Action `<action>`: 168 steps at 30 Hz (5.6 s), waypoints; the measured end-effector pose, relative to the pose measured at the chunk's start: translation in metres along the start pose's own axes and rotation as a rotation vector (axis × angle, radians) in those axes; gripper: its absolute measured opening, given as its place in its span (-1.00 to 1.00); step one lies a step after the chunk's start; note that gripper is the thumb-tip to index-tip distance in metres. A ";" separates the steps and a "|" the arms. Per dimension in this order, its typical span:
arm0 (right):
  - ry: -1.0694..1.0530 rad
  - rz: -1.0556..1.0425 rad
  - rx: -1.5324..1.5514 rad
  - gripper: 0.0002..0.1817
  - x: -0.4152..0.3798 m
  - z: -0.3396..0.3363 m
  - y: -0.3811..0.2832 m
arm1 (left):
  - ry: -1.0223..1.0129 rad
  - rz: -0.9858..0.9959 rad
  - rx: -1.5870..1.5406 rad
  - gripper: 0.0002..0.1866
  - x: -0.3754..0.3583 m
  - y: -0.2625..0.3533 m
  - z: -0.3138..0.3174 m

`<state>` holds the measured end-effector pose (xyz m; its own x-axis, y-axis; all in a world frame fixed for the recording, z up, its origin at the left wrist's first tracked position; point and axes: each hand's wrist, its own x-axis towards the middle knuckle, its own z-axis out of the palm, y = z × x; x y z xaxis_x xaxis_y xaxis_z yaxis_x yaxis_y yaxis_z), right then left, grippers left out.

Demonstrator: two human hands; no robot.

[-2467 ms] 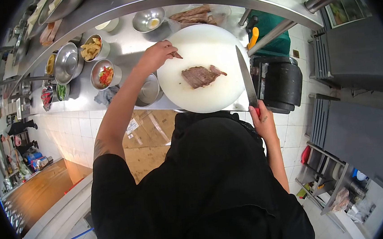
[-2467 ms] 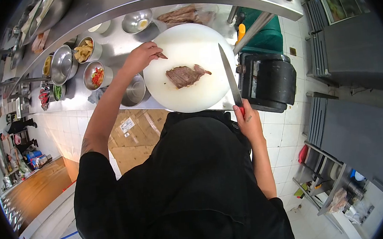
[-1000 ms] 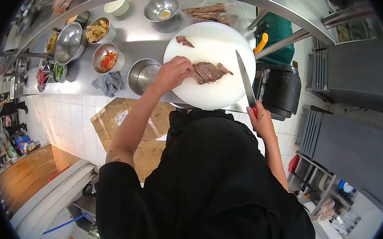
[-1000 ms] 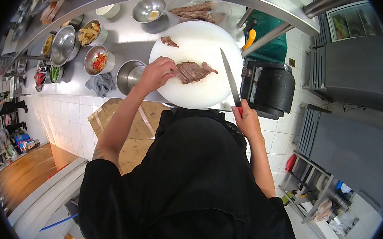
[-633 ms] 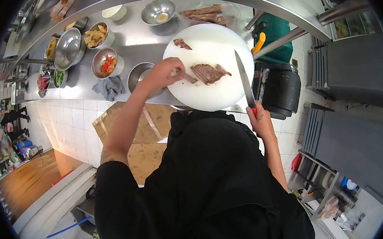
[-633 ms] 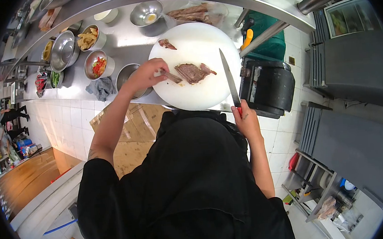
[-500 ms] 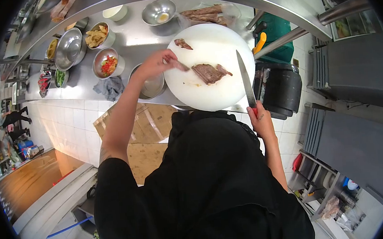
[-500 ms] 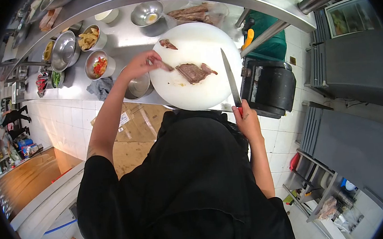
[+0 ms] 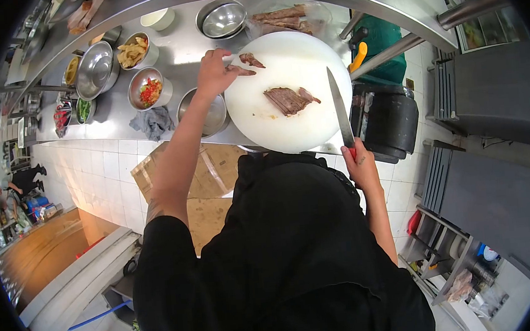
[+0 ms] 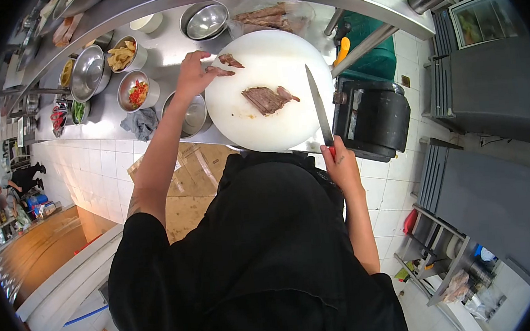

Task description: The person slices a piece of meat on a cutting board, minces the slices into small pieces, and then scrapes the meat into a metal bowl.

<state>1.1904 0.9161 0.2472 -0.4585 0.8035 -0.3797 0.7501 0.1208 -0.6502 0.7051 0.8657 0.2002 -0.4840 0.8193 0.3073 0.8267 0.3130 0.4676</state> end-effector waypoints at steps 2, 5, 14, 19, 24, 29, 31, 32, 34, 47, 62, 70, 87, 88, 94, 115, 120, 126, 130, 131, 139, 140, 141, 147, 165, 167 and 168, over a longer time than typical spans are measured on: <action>0.001 0.000 -0.002 -0.67 0.001 0.000 0.001 | 0.023 0.104 -0.052 -0.63 -0.008 0.014 -0.005; 0.004 -0.001 -0.014 -0.67 0.000 0.000 0.001 | -0.115 0.355 -0.231 -0.65 -0.034 0.032 -0.009; -0.020 -0.016 -0.030 -0.68 0.004 -0.002 0.006 | -0.176 0.424 -0.301 -0.64 -0.072 0.068 0.004; -0.030 -0.003 -0.033 -0.68 0.002 -0.006 -0.002 | -0.171 0.405 -0.304 -0.67 -0.072 0.068 0.010; -0.010 -0.033 -0.019 -0.67 0.002 -0.001 0.004 | -0.214 0.351 -0.301 -0.69 -0.074 0.068 0.007; -0.003 -0.042 -0.037 -0.66 0.002 -0.001 0.005 | -0.208 0.354 -0.303 -0.71 -0.074 0.069 0.005; -0.008 -0.035 -0.028 -0.66 0.002 -0.001 0.003 | -0.186 0.377 -0.281 -0.73 -0.075 0.069 0.007; -0.007 -0.034 -0.034 -0.66 0.002 -0.001 0.002 | -0.181 0.381 -0.272 -0.72 -0.075 0.069 0.007; -0.007 -0.031 -0.046 -0.67 0.001 -0.002 0.000 | -0.171 0.389 -0.255 -0.71 -0.076 0.070 0.006; -0.009 -0.029 -0.045 -0.67 0.003 -0.001 0.003 | -0.200 0.437 -0.261 -0.69 -0.075 0.068 0.003; -0.007 -0.003 -0.020 -0.66 0.000 0.001 0.000 | -0.312 -0.086 -0.329 -0.59 -0.053 -0.006 -0.029; -0.004 -0.024 -0.050 -0.65 0.000 -0.004 -0.004 | -0.127 -0.082 0.153 -0.47 -0.042 0.010 -0.022; 0.010 -0.060 -0.046 -0.67 0.001 -0.001 0.003 | -0.114 0.480 -0.159 -0.68 -0.066 0.082 0.016; 0.017 -0.067 -0.052 -0.66 0.001 0.000 0.004 | -0.111 0.479 -0.163 -0.69 -0.067 0.082 0.016; -0.007 -0.032 -0.019 -0.66 0.003 -0.001 0.005 | -0.090 0.486 -0.173 -0.70 -0.068 0.079 0.022; -0.003 -0.017 -0.039 -0.67 0.002 -0.001 0.001 | -0.316 -0.093 -0.470 -0.73 -0.083 0.014 -0.047; -0.003 -0.050 -0.056 -0.66 0.004 -0.006 -0.003 | -0.325 -0.122 -0.214 -0.68 -0.081 0.016 -0.048; -0.010 -0.033 -0.030 -0.68 0.006 -0.004 0.001 | 0.001 0.153 0.120 -0.64 -0.082 0.057 -0.036; -0.012 -0.018 -0.020 -0.69 0.004 -0.003 -0.001 | -0.039 0.415 -0.130 -0.55 -0.080 0.091 -0.008; -0.014 -0.022 -0.016 -0.69 0.005 -0.003 0.000 | -0.044 0.436 -0.142 -0.55 -0.078 0.100 0.001; 0.004 -0.051 -0.016 -0.67 0.004 -0.002 0.001 | -0.029 0.495 -0.158 -0.62 -0.074 0.102 0.030; 0.008 -0.060 -0.022 -0.67 0.004 -0.001 0.002 | -0.027 0.495 -0.156 -0.62 -0.074 0.102 0.030; 0.013 -0.069 -0.028 -0.67 0.005 0.000 0.003 | -0.026 0.496 -0.153 -0.62 -0.074 0.102 0.031; 0.006 -0.057 -0.028 -0.66 0.004 -0.004 -0.001 | -0.015 0.491 -0.157 -0.66 -0.074 0.102 0.034; -0.004 -0.035 -0.037 -0.66 0.006 -0.002 0.002 | -0.183 0.516 -0.146 -0.69 -0.062 0.100 0.026; -0.002 -0.039 -0.038 -0.66 0.006 -0.002 0.001 | -0.207 0.521 -0.139 -0.68 -0.062 0.099 0.025; 0.000 -0.044 -0.042 -0.66 0.006 -0.002 0.001 | -0.207 0.525 -0.138 -0.68 -0.062 0.099 0.025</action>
<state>1.1897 0.9223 0.2459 -0.4913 0.7967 -0.3519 0.7486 0.1798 -0.6381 0.8237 0.8578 0.2066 0.0585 0.9292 0.3649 0.8890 -0.2148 0.4043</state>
